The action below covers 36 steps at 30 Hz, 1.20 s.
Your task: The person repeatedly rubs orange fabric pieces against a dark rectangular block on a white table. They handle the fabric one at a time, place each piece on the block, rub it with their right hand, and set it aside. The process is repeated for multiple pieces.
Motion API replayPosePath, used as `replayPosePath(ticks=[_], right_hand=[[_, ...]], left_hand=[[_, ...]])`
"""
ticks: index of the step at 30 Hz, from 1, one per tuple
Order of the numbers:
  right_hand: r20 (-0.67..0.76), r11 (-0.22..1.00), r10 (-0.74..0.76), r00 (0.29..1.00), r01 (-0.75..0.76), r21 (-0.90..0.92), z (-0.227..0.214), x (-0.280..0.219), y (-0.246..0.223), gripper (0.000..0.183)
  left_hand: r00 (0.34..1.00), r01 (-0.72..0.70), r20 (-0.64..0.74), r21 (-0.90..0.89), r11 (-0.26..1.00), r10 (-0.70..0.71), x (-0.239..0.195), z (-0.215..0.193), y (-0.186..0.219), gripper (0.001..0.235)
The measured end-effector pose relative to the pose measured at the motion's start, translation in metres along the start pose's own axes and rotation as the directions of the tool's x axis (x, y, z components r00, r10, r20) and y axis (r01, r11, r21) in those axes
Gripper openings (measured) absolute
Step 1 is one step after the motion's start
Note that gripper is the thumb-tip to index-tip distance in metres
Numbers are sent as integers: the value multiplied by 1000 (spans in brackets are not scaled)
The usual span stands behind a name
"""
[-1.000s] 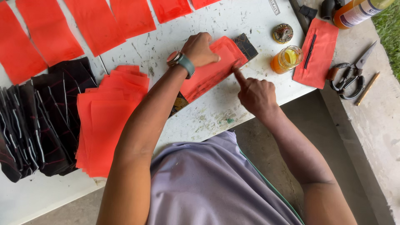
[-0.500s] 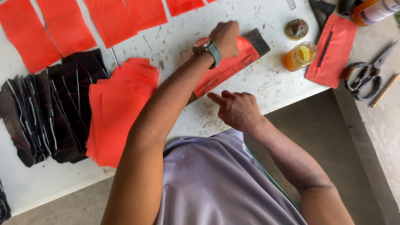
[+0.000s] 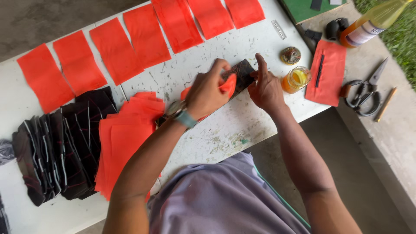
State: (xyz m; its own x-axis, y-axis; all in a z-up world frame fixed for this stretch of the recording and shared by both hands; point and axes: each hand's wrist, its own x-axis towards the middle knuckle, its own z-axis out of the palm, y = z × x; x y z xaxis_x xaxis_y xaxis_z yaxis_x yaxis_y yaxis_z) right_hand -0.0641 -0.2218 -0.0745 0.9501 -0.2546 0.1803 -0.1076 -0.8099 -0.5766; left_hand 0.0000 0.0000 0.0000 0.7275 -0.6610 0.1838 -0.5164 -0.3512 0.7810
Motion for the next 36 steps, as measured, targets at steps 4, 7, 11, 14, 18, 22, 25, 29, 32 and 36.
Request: replayPosePath(ticks=[4, 7, 11, 14, 18, 22, 25, 29, 32, 36], right_hand=[[21, 990, -69, 997, 71, -124, -10, -10, -7, 86], [0, 986, -22, 1000, 22, -166, -11, -10, -17, 95], [-174, 992, -123, 977, 127, 15, -25, -27, -19, 79], [-240, 980, -104, 965, 141, 143, -66, -45, -7, 58], [-219, 961, -173, 960, 116, -252, -122, -58, 18, 52], [-40, 884, -85, 996, 57, -464, -138, -59, 41, 54], [5, 870, -16, 1000, 16, -492, -127, -48, 49, 51], [55, 837, -46, 997, 68, -542, -114, -34, 51, 49], [98, 818, -48, 994, 95, -567, -120, -37, 54, 50], [-1, 891, -33, 999, 29, -452, -128, -49, 60, 51]], left_hand=[[977, -201, -87, -41, 979, 196, -59, -55, 40, 60], [964, -263, -65, -86, 961, 258, -78, -69, 76, 64], [946, -311, -25, -348, 885, 322, -78, -58, 106, 63], [953, -260, -46, -638, 725, 301, -59, -40, 103, 63], [969, -217, -107, -805, 553, 224, -22, -9, 61, 63], [973, -149, -206, -908, 391, -108, 12, 29, -5, 65], [911, -146, -275, -913, 382, -308, 24, 38, -61, 61], [796, -32, -341, -849, 528, -500, 30, 26, -119, 56], [728, -1, -387, -826, 563, -566, 33, 20, -141, 53], [694, -23, -407, -838, 546, -594, 33, 18, -158, 53]])
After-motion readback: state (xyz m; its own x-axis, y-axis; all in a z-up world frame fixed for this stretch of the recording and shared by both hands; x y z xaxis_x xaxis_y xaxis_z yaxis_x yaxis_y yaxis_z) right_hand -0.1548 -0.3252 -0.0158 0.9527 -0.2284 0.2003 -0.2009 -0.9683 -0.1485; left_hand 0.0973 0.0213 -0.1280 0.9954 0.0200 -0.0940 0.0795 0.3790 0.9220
